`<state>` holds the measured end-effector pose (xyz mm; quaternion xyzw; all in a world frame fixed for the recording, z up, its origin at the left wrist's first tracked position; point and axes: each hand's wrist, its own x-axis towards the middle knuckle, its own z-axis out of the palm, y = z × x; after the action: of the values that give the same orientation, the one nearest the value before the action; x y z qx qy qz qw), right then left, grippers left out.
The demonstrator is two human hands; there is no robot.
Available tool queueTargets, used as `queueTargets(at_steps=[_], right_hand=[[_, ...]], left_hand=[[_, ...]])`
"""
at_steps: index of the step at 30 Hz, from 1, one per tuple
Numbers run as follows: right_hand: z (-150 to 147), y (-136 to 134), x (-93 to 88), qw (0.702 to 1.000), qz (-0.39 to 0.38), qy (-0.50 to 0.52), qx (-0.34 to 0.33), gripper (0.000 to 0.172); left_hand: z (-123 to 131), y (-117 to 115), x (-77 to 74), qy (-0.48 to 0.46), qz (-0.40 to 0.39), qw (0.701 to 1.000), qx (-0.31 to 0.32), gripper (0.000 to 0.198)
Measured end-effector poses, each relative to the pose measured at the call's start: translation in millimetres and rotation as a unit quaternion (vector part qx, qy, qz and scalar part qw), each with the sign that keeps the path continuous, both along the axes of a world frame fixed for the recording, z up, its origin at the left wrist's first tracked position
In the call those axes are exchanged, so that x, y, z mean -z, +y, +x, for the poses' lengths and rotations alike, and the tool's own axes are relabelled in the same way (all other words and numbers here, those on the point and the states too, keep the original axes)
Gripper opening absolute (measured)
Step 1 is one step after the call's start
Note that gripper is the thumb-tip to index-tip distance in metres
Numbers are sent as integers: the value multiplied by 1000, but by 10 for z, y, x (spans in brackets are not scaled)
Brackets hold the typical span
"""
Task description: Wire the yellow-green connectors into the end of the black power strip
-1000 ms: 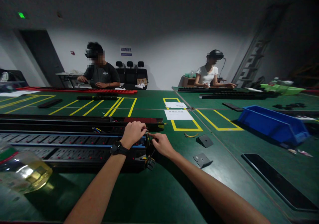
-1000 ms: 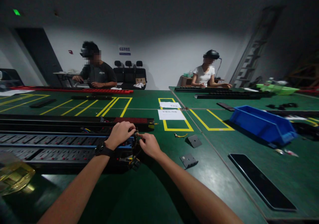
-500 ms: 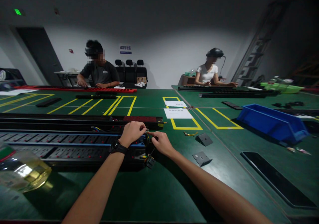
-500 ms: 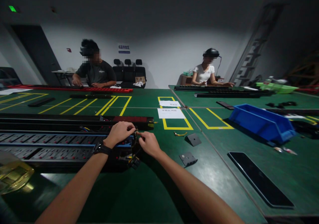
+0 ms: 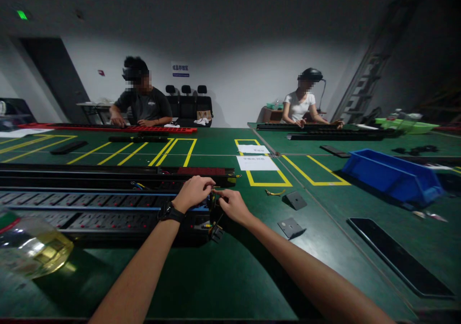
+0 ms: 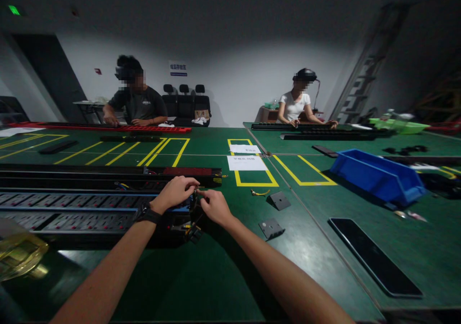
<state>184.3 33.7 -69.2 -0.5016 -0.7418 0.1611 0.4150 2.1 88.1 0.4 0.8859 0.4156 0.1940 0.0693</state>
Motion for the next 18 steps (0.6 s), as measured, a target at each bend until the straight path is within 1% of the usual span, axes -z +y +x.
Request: queueTargets(at_steps=[11, 18], right_hand=[[3, -9, -17, 1000, 0, -9, 4, 46], [3, -12, -11, 1000, 1, 6, -3, 45]], left_hand=[[5, -4, 5, 12, 5, 1000, 5, 33], [15, -26, -18, 27, 4, 1000, 9, 34]])
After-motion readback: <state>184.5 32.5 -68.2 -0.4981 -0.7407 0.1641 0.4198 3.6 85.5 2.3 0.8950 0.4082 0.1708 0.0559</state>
